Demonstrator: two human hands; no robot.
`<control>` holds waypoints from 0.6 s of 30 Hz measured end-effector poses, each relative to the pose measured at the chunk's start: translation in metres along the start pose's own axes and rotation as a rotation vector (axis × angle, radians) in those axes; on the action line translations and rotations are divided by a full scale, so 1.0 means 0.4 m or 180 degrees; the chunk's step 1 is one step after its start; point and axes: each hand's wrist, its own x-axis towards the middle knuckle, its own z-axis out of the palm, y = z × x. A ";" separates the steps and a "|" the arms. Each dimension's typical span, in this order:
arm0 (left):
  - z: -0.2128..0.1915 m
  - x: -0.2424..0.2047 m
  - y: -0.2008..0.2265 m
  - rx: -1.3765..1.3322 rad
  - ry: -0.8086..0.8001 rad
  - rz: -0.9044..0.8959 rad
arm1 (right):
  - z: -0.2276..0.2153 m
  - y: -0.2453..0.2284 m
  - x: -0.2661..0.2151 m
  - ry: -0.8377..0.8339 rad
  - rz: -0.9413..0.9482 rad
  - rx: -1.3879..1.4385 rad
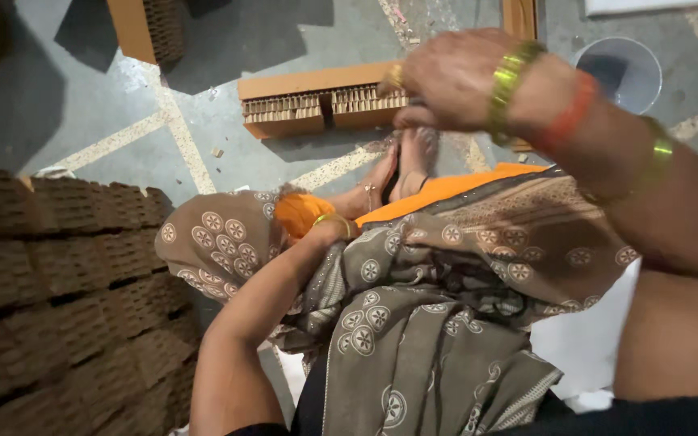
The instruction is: The person sits on the floor and assembles a corrugated cardboard box. They apply glue to the edges of a cardboard piece using a white bottle, then fold and press the flaps to form the box structure. The person handles multiple cardboard pieces and stacks the finished box.
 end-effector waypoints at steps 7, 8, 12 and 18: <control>-0.048 0.146 0.019 -0.0592 0.0109 0.0290 | 0.233 0.272 0.462 0.0300 0.0083 0.0674; -0.056 0.151 0.022 -0.0468 0.0360 0.0240 | 0.300 0.320 0.539 0.0223 0.0164 0.0791; -0.070 0.173 0.048 -0.0833 0.0205 -0.0302 | 0.669 0.379 0.741 0.0222 -0.0093 0.0734; -0.180 -0.003 0.283 0.5431 0.1386 -0.1583 | 0.953 0.230 0.707 -0.1932 -0.0883 0.0985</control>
